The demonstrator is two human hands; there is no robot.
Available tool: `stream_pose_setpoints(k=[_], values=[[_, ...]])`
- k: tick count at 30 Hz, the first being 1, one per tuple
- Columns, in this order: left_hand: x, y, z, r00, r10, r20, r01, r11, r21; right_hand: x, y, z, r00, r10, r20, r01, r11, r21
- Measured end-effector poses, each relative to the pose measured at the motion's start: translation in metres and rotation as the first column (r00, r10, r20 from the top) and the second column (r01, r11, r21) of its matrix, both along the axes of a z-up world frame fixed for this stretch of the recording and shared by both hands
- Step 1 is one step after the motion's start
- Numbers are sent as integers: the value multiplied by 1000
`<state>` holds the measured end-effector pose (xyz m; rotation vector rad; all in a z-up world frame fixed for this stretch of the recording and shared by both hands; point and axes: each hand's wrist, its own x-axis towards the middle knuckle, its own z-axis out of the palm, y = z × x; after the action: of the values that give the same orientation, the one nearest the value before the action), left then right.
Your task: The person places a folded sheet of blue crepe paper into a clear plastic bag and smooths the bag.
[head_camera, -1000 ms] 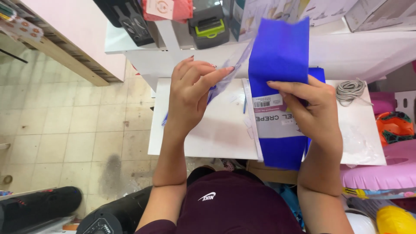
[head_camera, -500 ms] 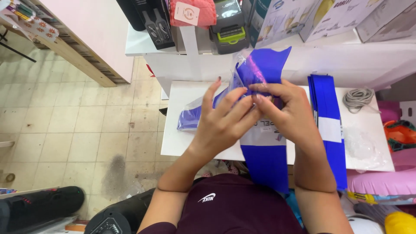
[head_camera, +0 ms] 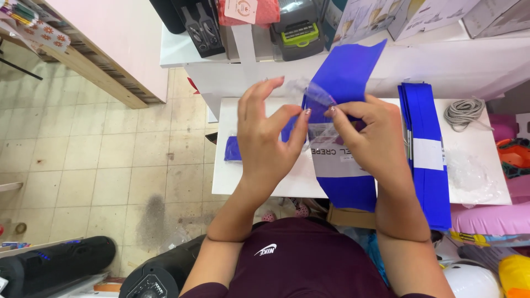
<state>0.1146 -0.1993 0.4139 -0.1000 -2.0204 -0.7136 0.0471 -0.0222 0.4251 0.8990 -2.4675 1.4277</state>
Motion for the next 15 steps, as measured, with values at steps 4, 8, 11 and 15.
stream_pose_setpoints(k=[4, 8, 11, 15], values=[[2, 4, 1, 954, -53, 296, 25, 995, 96, 0, -1, -6, 1000, 25, -10, -24, 999, 39], [-15, -5, -24, 890, -69, 451, 25, 994, 105, 2, 5, -11, 1000, 16, 2, -16, 998, 62], [-27, -13, -26, 889, -135, 438, 112, 991, 80, -1, 13, -13, 1000, 25, -3, -25, 999, 48], [-37, -24, -9, 845, -417, 336, 403, 908, 113, -3, 26, -10, 998, 39, -50, -37, 999, 29]])
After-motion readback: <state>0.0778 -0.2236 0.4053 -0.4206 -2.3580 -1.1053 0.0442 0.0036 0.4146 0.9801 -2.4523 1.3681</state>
